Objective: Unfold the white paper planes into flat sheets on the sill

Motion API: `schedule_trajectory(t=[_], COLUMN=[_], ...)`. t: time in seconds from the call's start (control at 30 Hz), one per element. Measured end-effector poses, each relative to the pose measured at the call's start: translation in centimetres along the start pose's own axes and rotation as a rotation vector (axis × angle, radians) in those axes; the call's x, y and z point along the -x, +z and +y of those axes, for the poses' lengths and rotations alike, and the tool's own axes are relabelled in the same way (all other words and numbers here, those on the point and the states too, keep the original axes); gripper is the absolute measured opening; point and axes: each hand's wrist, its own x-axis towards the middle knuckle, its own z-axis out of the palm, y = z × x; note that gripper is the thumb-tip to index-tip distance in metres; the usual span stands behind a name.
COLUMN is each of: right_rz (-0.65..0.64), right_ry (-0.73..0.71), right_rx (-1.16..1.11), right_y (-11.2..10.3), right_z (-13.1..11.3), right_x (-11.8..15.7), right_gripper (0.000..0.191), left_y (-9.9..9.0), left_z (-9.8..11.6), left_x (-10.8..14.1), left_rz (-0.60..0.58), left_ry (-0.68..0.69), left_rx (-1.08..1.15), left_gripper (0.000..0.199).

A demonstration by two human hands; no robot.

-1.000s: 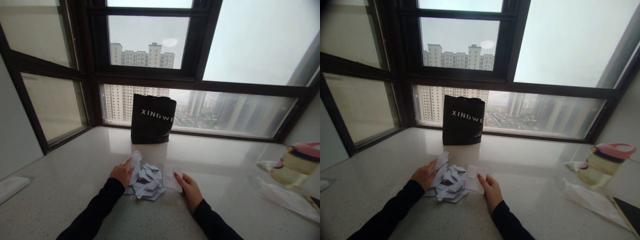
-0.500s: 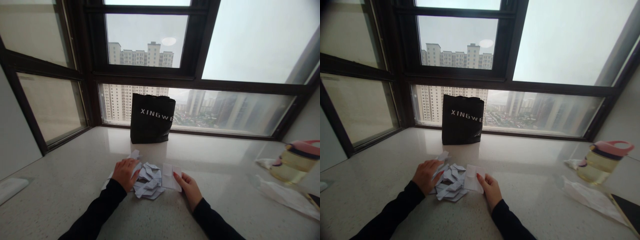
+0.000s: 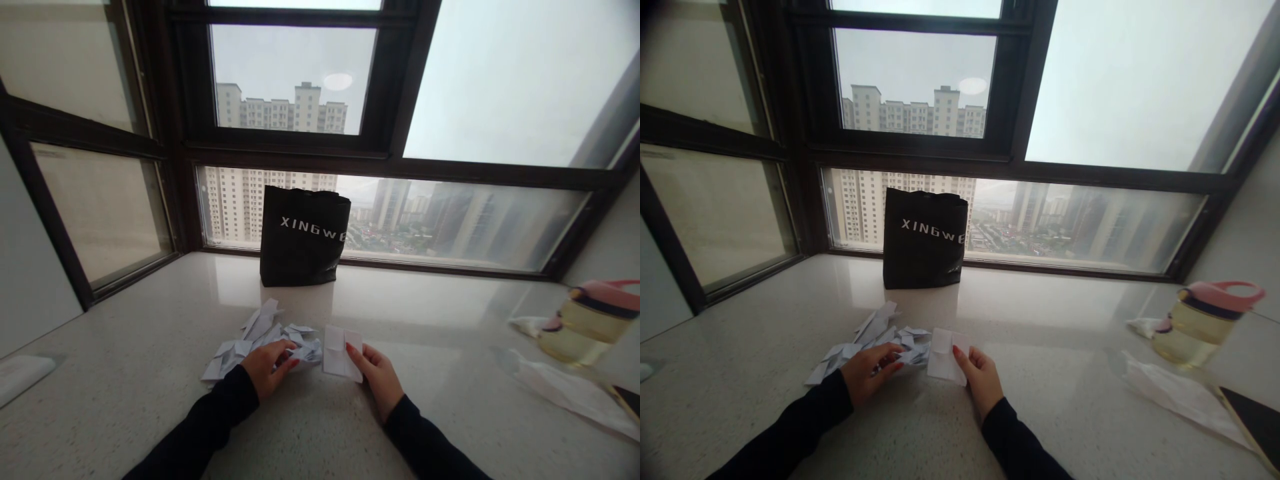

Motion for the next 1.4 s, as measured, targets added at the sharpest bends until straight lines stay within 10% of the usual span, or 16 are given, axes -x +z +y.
schedule_trajectory(t=[0.53, 0.93, 1.13, 1.4], right_rz=[0.004, 0.016, 0.022, 0.039], right_ry=[0.032, 0.036, 0.027, 0.027], right_rx=[-0.089, -0.107, -0.101, -0.089], right_y=[0.0, 0.1, -0.2, 0.0], right_z=[0.0, -0.2, 0.4, -0.1], right_x=[0.0, 0.0, -0.1, 0.1], right_gripper=[0.025, 0.026, 0.026, 0.029], left_y=[-2.3, -2.8, -3.9, -4.8], left_z=[0.1, 0.6, 0.3, -2.0], left_x=[-0.8, -0.6, -0.2, -0.7], left_rz=[0.319, 0.584, 0.316, 0.143], left_ry=[-0.161, -0.023, 0.13, -0.24], left_rx=[0.25, 0.176, 0.268, -0.447], left_gripper=[0.031, 0.028, 0.042, 0.029])
